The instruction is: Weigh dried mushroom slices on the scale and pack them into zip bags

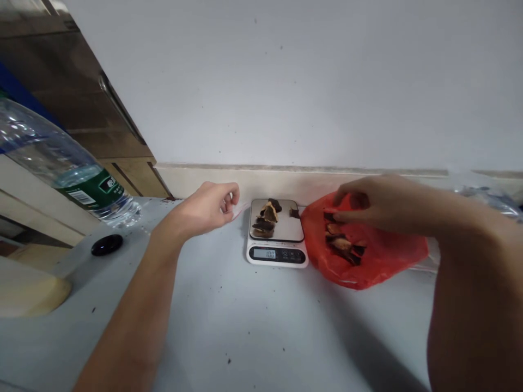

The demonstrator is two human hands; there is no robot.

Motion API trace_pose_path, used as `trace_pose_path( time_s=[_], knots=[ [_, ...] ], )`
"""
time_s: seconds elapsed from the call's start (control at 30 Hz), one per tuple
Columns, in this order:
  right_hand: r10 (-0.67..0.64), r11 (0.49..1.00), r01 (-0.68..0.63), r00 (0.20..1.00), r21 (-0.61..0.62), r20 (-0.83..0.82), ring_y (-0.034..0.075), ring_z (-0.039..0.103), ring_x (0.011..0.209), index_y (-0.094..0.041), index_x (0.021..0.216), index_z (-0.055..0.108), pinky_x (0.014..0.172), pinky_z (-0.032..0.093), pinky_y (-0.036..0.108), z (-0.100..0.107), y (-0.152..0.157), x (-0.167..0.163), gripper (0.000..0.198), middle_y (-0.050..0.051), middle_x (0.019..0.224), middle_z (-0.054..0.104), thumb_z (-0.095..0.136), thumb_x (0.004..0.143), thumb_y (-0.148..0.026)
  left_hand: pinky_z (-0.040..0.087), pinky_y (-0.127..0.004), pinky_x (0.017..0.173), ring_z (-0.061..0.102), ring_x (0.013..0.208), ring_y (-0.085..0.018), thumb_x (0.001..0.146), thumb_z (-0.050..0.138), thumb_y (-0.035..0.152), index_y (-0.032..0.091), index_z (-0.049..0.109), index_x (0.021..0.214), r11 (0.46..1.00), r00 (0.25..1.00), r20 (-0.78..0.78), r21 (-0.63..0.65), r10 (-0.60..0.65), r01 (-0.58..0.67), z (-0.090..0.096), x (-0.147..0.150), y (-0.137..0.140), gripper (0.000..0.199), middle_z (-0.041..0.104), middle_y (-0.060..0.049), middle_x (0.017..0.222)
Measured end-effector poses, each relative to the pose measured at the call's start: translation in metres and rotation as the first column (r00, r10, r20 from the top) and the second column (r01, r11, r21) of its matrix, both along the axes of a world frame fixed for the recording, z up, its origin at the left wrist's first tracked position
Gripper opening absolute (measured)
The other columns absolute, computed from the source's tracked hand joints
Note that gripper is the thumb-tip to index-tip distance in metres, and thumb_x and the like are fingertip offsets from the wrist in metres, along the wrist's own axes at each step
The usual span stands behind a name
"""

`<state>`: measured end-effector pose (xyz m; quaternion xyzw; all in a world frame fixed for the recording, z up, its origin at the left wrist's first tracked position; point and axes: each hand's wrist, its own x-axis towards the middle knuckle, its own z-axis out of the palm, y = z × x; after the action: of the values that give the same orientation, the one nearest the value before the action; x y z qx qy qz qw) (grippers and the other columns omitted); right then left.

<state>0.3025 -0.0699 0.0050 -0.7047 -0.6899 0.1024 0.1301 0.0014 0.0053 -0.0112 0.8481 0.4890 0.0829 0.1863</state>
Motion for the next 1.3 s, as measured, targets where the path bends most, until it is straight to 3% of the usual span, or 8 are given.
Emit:
trace_pose_path(
  time_s=[0.23,0.33,0.5,0.73,0.87,0.97,1.07,1.3],
  knots=[
    [0.359,0.933,-0.359,0.915,0.036,-0.184,0.017,0.063,0.067,-0.031,0.127,0.068,0.065,0.044,0.027,0.011,0.007,-0.076,0.042,-0.003,0.081,0.074,0.051,0.093,-0.014,0.051,-0.025,0.059,0.062,0.068,-0.015,0.073,0.069,0.031,0.023,0.047,0.083,0.999,0.930,0.367,0.046,-0.031,0.015,0.007,0.016,-0.011,0.025,0.062,0.002,0.076],
    [0.464,0.883,-0.468,0.859,0.039,-0.215,0.015,0.056,0.064,-0.025,0.116,0.071,0.063,0.039,0.027,-0.006,0.015,-0.089,0.032,-0.002,0.077,0.071,0.047,0.096,-0.015,0.053,-0.025,0.059,0.063,0.066,-0.014,0.069,0.071,0.033,0.024,0.044,0.084,0.998,0.886,0.461,0.051,-0.059,0.040,0.009,0.019,-0.014,0.032,0.062,0.003,0.076],
    [0.303,0.953,-0.293,0.931,0.080,-0.202,0.013,0.048,0.058,-0.019,0.066,0.063,0.058,0.035,0.028,-0.017,0.025,-0.093,0.028,-0.001,0.062,0.062,0.059,0.094,-0.022,0.053,-0.022,0.058,0.067,0.068,-0.013,0.070,0.072,0.033,0.023,0.047,0.081,0.986,0.868,0.497,0.159,-0.028,-0.059,0.010,0.018,-0.015,0.030,0.064,0.002,0.084],
    [0.265,0.943,-0.175,0.909,0.285,-0.321,0.014,0.059,0.063,-0.018,0.094,0.077,0.062,0.043,0.027,-0.027,0.033,-0.084,0.031,-0.001,0.068,0.066,0.063,0.073,0.002,0.062,-0.028,0.078,0.077,0.087,-0.019,0.078,0.080,0.035,0.027,0.063,0.097,0.911,0.786,0.615,0.360,-0.071,-0.200,0.015,0.018,-0.024,0.027,0.073,0.001,0.105],
    [0.324,0.922,-0.190,0.857,0.339,-0.402,0.014,0.059,0.063,-0.018,0.086,0.073,0.066,0.047,0.029,-0.026,0.035,-0.078,0.020,-0.002,0.066,0.065,0.064,0.074,-0.005,0.061,-0.034,0.077,0.076,0.076,-0.022,0.076,0.084,0.042,0.027,0.069,0.100,0.872,0.853,0.519,0.393,0.052,-0.292,0.010,0.016,-0.018,0.032,0.073,0.002,0.078],
    [0.352,0.928,-0.232,0.807,0.293,-0.474,0.015,0.060,0.063,-0.019,0.081,0.070,0.066,0.047,0.029,-0.024,0.034,-0.076,0.014,-0.002,0.068,0.066,0.062,0.074,-0.008,0.057,-0.042,0.097,0.074,0.108,-0.030,0.073,0.083,0.057,0.024,0.070,0.118,0.914,0.908,0.417,0.385,-0.048,-0.129,0.006,0.014,-0.012,0.057,0.078,-0.007,0.111],
    [0.400,0.916,-0.303,0.717,0.262,-0.572,0.014,0.059,0.063,-0.020,0.074,0.065,0.062,0.046,0.028,-0.023,0.033,-0.076,0.008,-0.002,0.068,0.064,0.060,0.074,-0.013,0.038,-0.049,0.122,0.041,0.151,-0.037,0.061,0.086,0.069,0.028,0.045,0.155,0.957,0.926,0.296,0.236,-0.234,0.166,0.002,0.014,-0.011,0.111,0.045,-0.010,0.164],
    [0.404,0.913,-0.264,0.692,0.311,-0.598,0.011,0.048,0.057,-0.019,0.063,0.058,0.057,0.037,0.026,-0.030,0.033,-0.087,0.014,-0.005,0.059,0.054,0.071,0.068,-0.018,0.030,-0.053,0.126,0.023,0.159,-0.040,0.054,0.089,0.070,0.027,0.022,0.165,0.969,0.953,0.186,-0.023,-0.238,0.247,0.000,0.022,-0.019,0.136,0.022,-0.011,0.174]
  ],
)
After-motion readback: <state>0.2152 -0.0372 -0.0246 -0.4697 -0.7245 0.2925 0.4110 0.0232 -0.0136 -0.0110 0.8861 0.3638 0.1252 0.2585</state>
